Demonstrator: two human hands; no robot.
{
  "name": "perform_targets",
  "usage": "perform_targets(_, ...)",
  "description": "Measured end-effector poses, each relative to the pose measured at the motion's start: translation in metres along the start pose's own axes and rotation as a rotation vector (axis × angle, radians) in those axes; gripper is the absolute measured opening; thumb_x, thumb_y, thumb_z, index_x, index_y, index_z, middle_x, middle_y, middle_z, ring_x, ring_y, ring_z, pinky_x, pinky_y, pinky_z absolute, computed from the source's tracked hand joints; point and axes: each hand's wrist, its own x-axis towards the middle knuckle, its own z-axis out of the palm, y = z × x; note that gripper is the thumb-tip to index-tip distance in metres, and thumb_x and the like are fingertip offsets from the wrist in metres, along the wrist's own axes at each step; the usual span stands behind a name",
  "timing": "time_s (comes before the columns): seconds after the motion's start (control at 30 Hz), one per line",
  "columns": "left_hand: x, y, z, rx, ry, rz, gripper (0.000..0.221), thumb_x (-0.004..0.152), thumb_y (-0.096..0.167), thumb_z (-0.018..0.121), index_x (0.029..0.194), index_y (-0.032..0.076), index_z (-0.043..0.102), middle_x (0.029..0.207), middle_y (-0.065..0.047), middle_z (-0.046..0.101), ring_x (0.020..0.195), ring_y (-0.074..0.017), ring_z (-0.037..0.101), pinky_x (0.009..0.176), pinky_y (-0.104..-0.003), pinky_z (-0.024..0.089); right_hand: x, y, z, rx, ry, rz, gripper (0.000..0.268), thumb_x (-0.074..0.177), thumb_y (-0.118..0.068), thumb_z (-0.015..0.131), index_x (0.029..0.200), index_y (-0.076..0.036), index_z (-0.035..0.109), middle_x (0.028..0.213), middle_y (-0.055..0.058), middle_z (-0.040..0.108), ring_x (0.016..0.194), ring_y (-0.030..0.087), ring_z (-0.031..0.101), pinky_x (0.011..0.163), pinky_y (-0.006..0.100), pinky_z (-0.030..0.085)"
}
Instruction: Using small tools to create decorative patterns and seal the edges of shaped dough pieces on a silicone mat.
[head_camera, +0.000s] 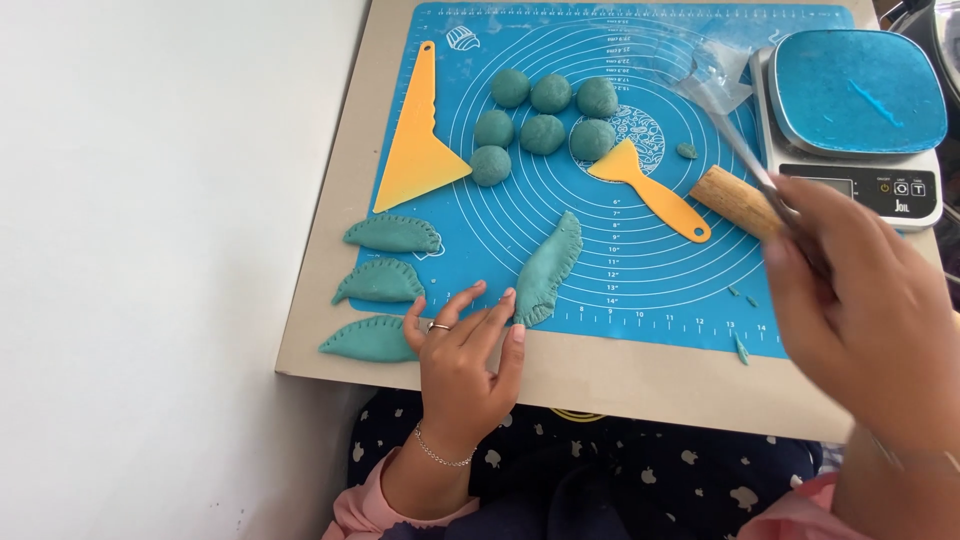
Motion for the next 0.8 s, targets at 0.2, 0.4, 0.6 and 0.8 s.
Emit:
perform_targets(0.2,0.001,-0.006,0.006,0.244,-0.278,0.031,0.052,0.105,0.038,0.045,0.154,0.021,0.044,0.15,0.007,0.059,0.146,-0.0387,0.042,0.114,-0.071,0.011,-0.091,-0.037,0.03,0.271,-0.056,0.431,0.051,0.103,-0.027,0.046,0.151,-0.012,0.046,0.087,-0.002,0.076,0.064,0.017,0.068,0.059,0.037,0.055)
perform_targets(0.4,0.002,-0.011,0.006,0.183,-0.365,0.012,0.056,0.102,0.019,0.047,0.157,0.024,0.039,0.152,0.009,0.057,0.153,-0.0336,0.033,0.115,-0.072,0.005,-0.11,-0.039,0.053,0.576,-0.233,0.191,0.033,0.103,-0.009,0.043,0.134,-0.008,0.032,0.089,0.005,0.064,0.061,0.012,0.058,0.069,0.028,0.05)
perform_targets(0.6,0.007,-0.003,0.001,0.063,-0.283,-0.026,0.044,0.105,0.029,0.045,0.145,0.018,0.057,0.136,0.003,0.07,0.146,-0.0344,0.044,0.115,-0.071,0.005,-0.107,-0.034,0.073,0.738,0.049,-0.043,0.031,0.102,-0.005,0.038,0.117,0.005,0.063,0.116,0.019,0.072,0.081,0.018,0.075,0.067,0.023,0.065)
perform_targets(0.8,0.009,0.002,-0.002,0.028,-0.237,-0.034,0.041,0.104,0.029,0.042,0.136,0.014,0.065,0.129,0.001,0.073,0.144,-0.0342,0.046,0.115,-0.071,0.006,-0.113,-0.001,0.107,0.917,0.143,-0.14,0.022,0.098,0.004,0.049,0.116,-0.005,0.057,0.116,0.019,0.075,0.107,0.028,0.081,0.085,0.03,0.076)
